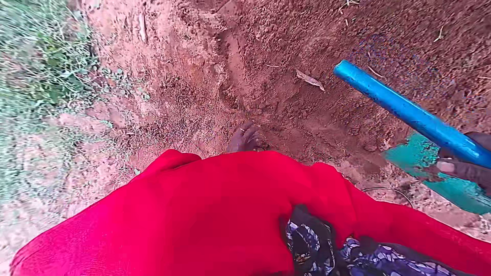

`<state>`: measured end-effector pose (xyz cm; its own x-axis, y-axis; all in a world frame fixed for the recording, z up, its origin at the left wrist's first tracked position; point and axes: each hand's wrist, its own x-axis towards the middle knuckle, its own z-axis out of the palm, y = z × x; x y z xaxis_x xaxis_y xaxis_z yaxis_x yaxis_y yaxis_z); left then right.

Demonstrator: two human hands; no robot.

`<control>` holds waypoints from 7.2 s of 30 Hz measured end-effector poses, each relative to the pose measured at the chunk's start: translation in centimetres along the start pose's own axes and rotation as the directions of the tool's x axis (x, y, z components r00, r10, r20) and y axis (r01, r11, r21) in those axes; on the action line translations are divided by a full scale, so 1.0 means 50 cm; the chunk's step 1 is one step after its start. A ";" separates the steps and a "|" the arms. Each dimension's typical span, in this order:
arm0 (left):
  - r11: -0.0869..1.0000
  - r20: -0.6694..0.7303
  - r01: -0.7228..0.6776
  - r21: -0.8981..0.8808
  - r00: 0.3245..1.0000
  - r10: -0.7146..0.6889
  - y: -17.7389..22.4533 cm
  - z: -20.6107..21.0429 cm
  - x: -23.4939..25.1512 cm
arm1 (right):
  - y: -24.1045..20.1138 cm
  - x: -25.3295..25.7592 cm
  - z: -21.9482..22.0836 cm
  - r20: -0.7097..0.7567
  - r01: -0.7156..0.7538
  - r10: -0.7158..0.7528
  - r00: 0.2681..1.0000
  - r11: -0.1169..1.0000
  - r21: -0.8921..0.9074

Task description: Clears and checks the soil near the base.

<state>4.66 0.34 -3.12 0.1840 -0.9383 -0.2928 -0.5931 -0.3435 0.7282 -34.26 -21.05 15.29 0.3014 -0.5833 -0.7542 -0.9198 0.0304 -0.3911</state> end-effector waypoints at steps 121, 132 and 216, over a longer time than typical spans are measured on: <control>0.970 0.080 -0.104 -0.222 0.989 0.124 0.475 0.303 0.361 | 0.779 0.596 -0.410 -0.651 -0.142 0.434 0.622 0.881 0.452; 0.968 0.077 -0.145 -0.205 0.984 0.163 0.462 0.302 0.361 | 0.716 0.655 -0.454 -0.760 0.246 0.471 0.448 0.752 0.611; 0.942 0.064 -0.131 -0.308 0.985 0.157 0.418 0.295 0.365 | 0.352 0.690 -0.582 -0.716 0.145 0.204 0.668 0.907 0.395</control>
<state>-15.91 -23.39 -2.38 0.0382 -0.9762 -0.2133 -0.3412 -0.2134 0.9154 -47.38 -64.25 -2.27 -0.1665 -0.9643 -0.2060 -0.6915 0.2631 -0.6727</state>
